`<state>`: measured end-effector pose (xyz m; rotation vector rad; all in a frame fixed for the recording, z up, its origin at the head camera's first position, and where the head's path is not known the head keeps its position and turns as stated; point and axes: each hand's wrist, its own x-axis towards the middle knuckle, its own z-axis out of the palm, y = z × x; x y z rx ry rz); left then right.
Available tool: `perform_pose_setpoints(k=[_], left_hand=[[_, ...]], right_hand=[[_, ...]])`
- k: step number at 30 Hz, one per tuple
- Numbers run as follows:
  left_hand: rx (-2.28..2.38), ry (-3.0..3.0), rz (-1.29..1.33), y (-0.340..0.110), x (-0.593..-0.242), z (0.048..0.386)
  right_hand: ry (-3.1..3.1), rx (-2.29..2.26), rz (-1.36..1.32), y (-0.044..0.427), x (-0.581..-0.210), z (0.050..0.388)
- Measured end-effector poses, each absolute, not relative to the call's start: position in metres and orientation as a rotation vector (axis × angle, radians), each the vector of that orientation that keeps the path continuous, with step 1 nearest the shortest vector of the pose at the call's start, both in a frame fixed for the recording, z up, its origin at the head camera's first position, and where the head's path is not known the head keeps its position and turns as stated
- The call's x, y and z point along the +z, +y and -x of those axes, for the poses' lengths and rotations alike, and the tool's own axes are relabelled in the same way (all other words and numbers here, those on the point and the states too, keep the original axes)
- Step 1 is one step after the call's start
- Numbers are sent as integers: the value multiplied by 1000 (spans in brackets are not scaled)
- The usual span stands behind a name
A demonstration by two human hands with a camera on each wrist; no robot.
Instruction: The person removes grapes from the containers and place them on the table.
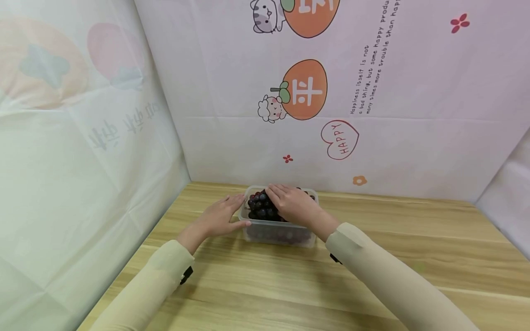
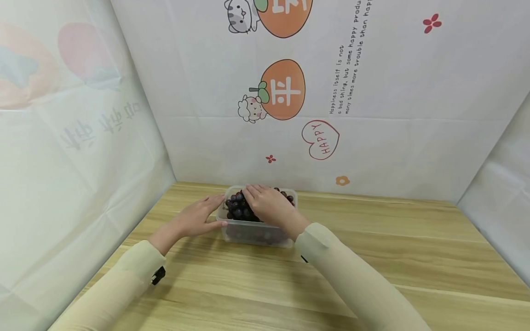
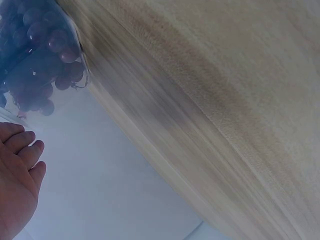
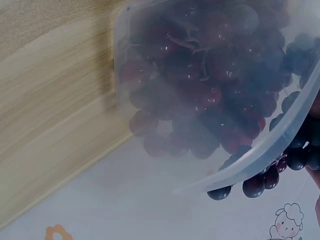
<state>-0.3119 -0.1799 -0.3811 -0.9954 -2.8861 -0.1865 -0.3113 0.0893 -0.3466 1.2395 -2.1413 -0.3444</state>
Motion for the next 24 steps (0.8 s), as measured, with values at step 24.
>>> perform_pose_setpoints(k=[24], left_hand=[[-185,-2875,1001,-180,-381,314]], right_hand=[[-1988,-325,-1230,95,-330,311]])
